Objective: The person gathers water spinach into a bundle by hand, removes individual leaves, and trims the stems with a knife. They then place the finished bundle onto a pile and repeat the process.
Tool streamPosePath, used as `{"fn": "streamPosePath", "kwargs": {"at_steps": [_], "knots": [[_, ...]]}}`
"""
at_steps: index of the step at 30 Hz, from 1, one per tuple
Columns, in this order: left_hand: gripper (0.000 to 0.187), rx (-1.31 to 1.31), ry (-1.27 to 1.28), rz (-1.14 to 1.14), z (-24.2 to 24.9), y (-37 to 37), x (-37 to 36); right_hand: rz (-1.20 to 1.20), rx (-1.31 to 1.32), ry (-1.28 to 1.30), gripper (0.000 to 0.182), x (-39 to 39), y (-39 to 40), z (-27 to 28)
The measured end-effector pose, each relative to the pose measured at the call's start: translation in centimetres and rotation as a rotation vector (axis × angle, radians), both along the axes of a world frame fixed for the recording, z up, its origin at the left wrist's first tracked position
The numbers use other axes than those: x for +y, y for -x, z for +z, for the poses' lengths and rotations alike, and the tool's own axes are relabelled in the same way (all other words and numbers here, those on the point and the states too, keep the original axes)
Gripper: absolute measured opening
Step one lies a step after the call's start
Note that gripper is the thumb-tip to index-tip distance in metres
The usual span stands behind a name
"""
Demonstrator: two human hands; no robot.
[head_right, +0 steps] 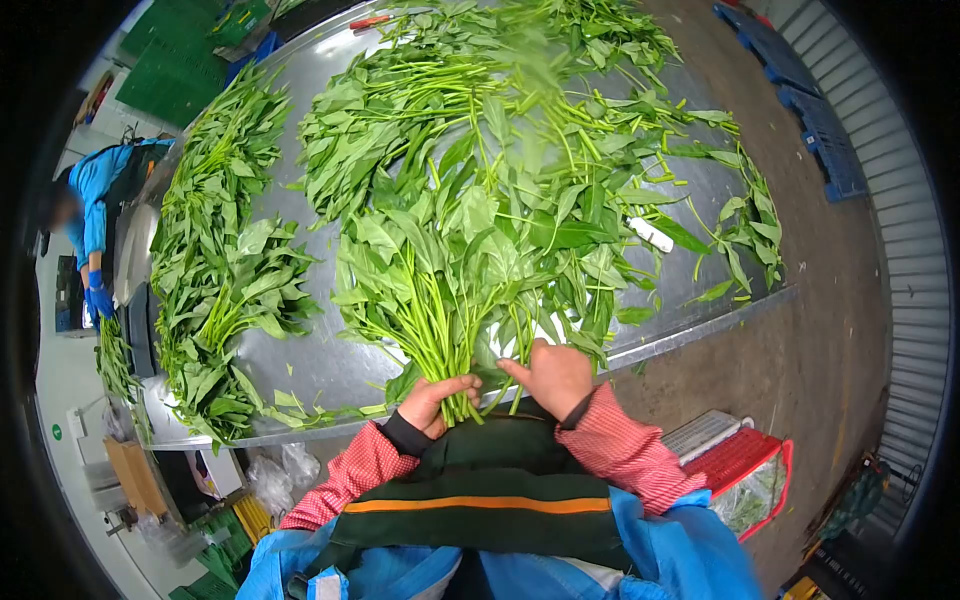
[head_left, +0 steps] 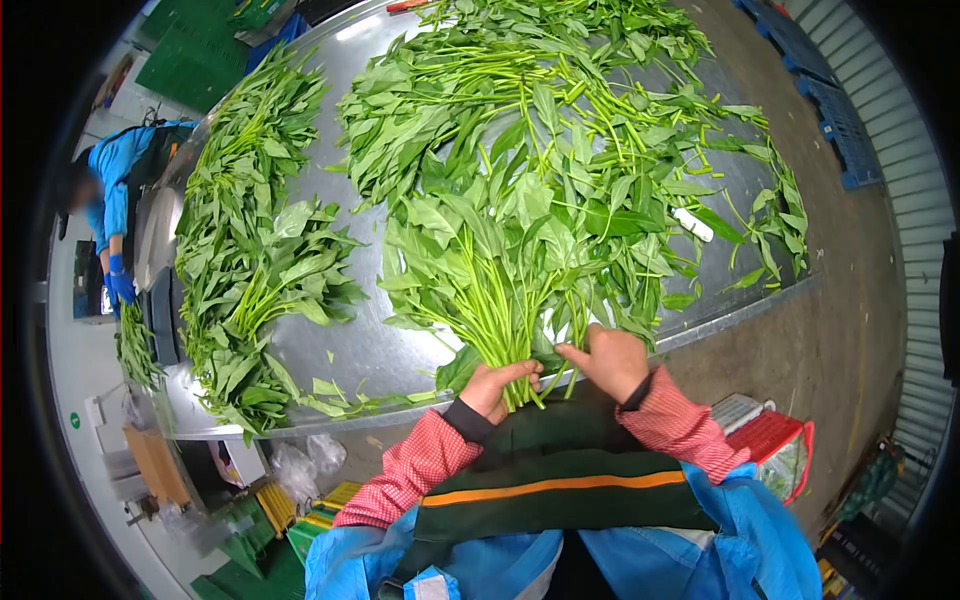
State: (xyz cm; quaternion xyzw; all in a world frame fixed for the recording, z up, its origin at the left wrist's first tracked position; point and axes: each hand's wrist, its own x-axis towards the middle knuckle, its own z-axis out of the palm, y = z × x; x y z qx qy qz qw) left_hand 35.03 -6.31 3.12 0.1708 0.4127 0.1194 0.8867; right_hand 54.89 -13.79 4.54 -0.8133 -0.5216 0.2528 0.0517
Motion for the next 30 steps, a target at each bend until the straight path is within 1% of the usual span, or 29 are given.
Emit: {"fn": "streamPosePath", "kwargs": {"at_steps": [1,3,5,6,9,10,11,12,13,14,17,18,20,22,24,25,26,27,28,30], "knots": [[0.027,-0.018,0.001,-0.002,0.0,-0.1,0.1,0.009,-0.045,0.060,0.051,0.1,0.4,-0.4],[0.028,-0.050,0.006,-0.010,0.2,-0.2,0.2,-0.020,0.006,-0.047,0.047,-0.2,0.1,-2.1],[0.028,-0.049,-0.103,-0.015,1.0,-0.3,0.2,-0.061,0.082,-0.126,0.044,-0.6,-1.0,-3.3],[0.028,-0.050,-0.158,-0.012,1.5,-0.4,0.3,-0.101,0.288,-0.179,0.033,-0.5,-1.9,-2.4],[0.026,-0.106,-0.320,-0.023,2.9,-0.5,0.7,-0.620,1.272,-0.317,0.025,0.8,-2.8,3.3],[0.027,-0.085,-0.350,-0.038,2.8,-0.5,0.7,-0.643,1.343,-0.352,0.022,1.4,-2.1,4.9],[0.028,-0.083,-0.303,-0.055,2.4,-0.6,0.7,-0.568,1.195,-0.356,0.023,1.5,-1.7,3.2],[0.029,-0.082,-0.257,-0.072,1.8,-0.6,0.5,-0.494,1.045,-0.359,0.024,1.3,-1.2,0.0],[0.030,-0.080,-0.211,-0.086,1.6,-0.6,0.4,-0.418,0.896,-0.359,0.025,1.3,-0.8,-1.8],[0.031,-0.058,-0.137,-0.030,2.1,-1.1,0.0,-0.426,0.912,-0.346,0.028,1.8,0.1,-1.9],[0.030,-0.099,-0.034,-0.037,1.4,-1.0,-0.2,-0.514,1.017,-0.340,0.029,2.2,2.6,-3.6],[0.030,-0.066,-0.022,-0.037,1.9,-1.0,-0.3,-0.434,0.908,-0.344,0.031,2.2,2.7,-3.8],[0.030,-0.069,-0.076,-0.072,0.4,-0.4,-0.4,-0.478,1.027,-0.295,0.031,2.1,3.1,-3.8],[0.029,-0.065,-0.116,-0.077,0.3,-0.4,-0.2,-0.512,1.192,-0.268,0.031,2.3,3.3,-3.8],[0.027,-0.051,-0.143,-0.051,0.8,-0.6,-0.2,-0.398,1.165,-0.297,0.028,2.5,2.4,-4.1],[0.028,-0.045,-0.206,-0.060,1.2,-0.7,-0.2,-0.341,1.152,-0.310,0.027,2.6,2.1,-3.9],[0.028,-0.038,-0.271,-0.067,1.5,-0.9,-0.2,-0.417,1.282,-0.267,0.027,2.5,2.0,-3.5],[0.029,-0.031,-0.337,-0.076,1.7,-1.0,-0.1,-0.493,1.412,-0.221,0.026,2.5,2.0,-1.4],[0.030,-0.014,-0.329,-0.100,1.8,-1.0,0.0,-0.571,1.540,-0.171,0.026,2.5,2.2,-0.3],[0.031,0.022,-0.310,-0.151,1.9,-1.0,0.0,-0.573,1.453,-0.063,0.026,2.3,2.7,-1.4]]}}
